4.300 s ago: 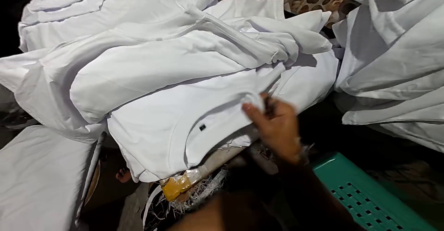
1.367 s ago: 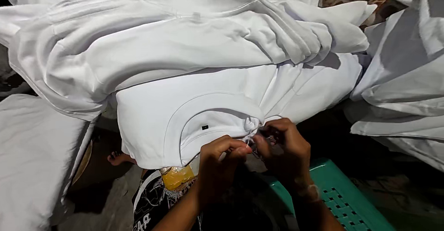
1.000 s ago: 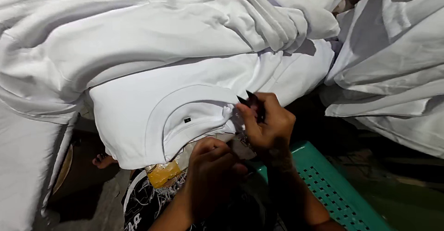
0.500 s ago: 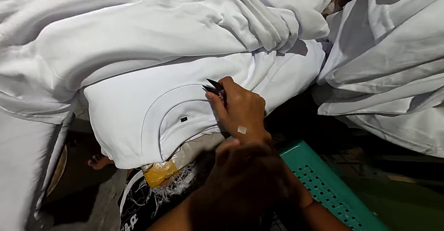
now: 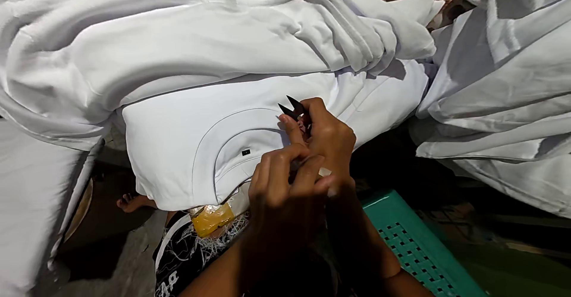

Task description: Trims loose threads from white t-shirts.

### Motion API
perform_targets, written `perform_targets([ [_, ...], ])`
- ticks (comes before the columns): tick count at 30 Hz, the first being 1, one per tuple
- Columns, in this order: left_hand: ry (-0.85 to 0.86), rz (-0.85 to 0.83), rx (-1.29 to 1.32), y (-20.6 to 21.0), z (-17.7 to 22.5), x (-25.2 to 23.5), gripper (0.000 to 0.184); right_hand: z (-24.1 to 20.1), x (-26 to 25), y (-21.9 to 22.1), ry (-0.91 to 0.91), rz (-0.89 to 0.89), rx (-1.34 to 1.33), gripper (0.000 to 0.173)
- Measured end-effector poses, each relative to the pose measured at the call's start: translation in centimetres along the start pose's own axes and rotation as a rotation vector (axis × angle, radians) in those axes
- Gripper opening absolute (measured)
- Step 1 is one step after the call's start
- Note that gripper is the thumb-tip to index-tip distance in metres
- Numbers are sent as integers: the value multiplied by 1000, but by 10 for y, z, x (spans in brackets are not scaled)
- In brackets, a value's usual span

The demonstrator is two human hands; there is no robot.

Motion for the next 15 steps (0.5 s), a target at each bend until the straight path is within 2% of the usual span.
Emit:
perform_targets([
  [3, 33, 48, -12, 2, 0, 3, 23, 1, 2, 4, -3, 4, 20, 32],
  [8, -117, -87, 219, -14, -16, 11, 18, 8, 8, 7, 51, -33, -38, 32],
  [12, -119, -74, -100, -44, -45, -6, 26, 35, 14, 11, 155, -47, -113, 32],
  [15, -57, -154, -275, -19, -52, -8, 25, 42, 18, 12, 182, -22, -149, 33],
])
Point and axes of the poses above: each hand's wrist, its own x-axis away from the middle knuckle, its own y-axis out of the palm, z = x × y, the point moved 10 cm from there along -x, towards the middle knuckle, and after that the axes turned 12 degrees about z, right-handed, at the moved point
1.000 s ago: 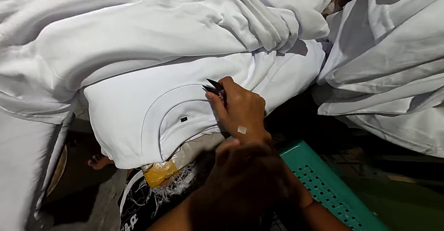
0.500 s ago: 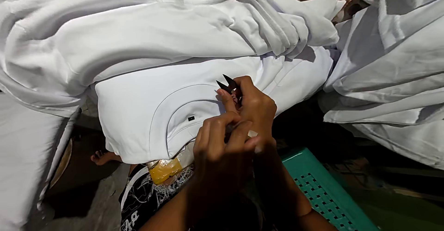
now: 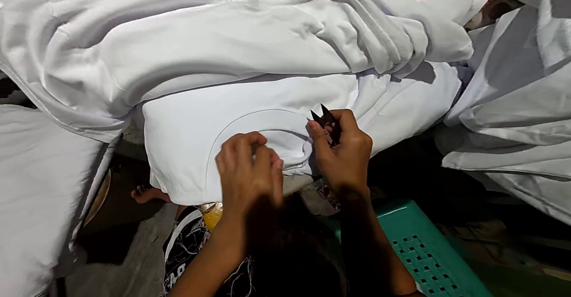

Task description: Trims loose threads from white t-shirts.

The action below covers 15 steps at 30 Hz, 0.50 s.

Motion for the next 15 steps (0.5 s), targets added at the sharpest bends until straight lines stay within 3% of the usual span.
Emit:
perform_targets([
  [3, 70, -53, -107, 32, -2, 2, 20, 3, 1, -4, 1, 21, -27, 31],
  [6, 74, 12, -199, 40, -10, 3, 14, 10, 1, -6, 17, 15, -24, 31],
  [9, -2, 33, -250, 24, -17, -2, 25, 6, 5, -8, -13, 26, -25, 32],
  [12, -42, 26, -315, -6, -26, -2, 23, -18, 15, -14, -151, 72, -119, 31],
  [15, -157, -78, -505, -44, -49, 14, 33, -42, 32, -16, -274, 75, -295, 31],
])
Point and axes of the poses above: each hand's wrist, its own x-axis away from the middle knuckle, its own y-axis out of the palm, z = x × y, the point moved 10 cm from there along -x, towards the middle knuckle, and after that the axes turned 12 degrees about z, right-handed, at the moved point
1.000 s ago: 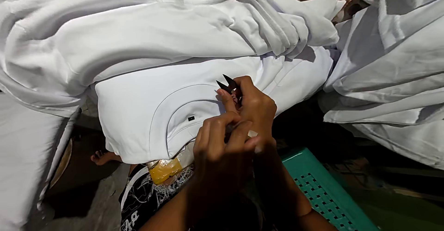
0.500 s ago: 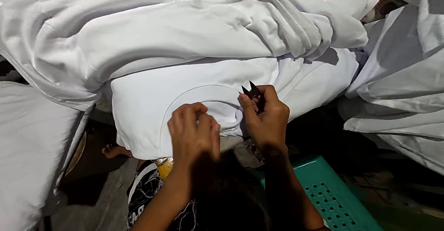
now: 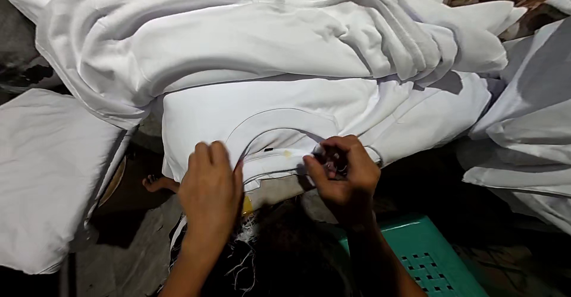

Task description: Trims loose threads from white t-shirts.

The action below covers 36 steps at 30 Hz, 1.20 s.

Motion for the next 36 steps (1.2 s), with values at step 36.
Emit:
perform_targets([
  [36, -10, 281, 1035, -32, -28, 15, 25, -93, 7, 30, -247, -248, -452, 10],
])
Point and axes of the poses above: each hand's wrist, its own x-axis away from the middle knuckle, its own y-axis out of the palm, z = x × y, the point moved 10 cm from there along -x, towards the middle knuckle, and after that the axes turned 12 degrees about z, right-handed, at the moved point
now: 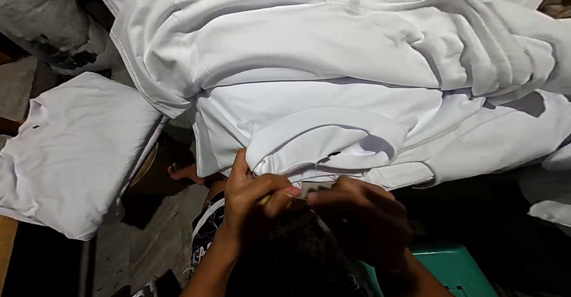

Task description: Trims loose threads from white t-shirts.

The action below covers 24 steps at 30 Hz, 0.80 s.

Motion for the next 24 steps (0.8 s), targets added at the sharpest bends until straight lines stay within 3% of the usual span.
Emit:
perform_targets([
  [4, -144, -113, 194, -7, 0, 7, 24, 39, 13, -12, 245, 69, 170, 38],
  [9, -84, -139, 142, -4, 4, 11, 26, 39, 20, 8, 267, 55, 249, 28],
  [18, -201, -95, 283, -9, 2, 16, 22, 36, 13, 4, 198, 122, 295, 30],
  [24, -161, -110, 231, -6, 5, 17, 20, 10, 1, 32, -18, -8, 274, 29],
])
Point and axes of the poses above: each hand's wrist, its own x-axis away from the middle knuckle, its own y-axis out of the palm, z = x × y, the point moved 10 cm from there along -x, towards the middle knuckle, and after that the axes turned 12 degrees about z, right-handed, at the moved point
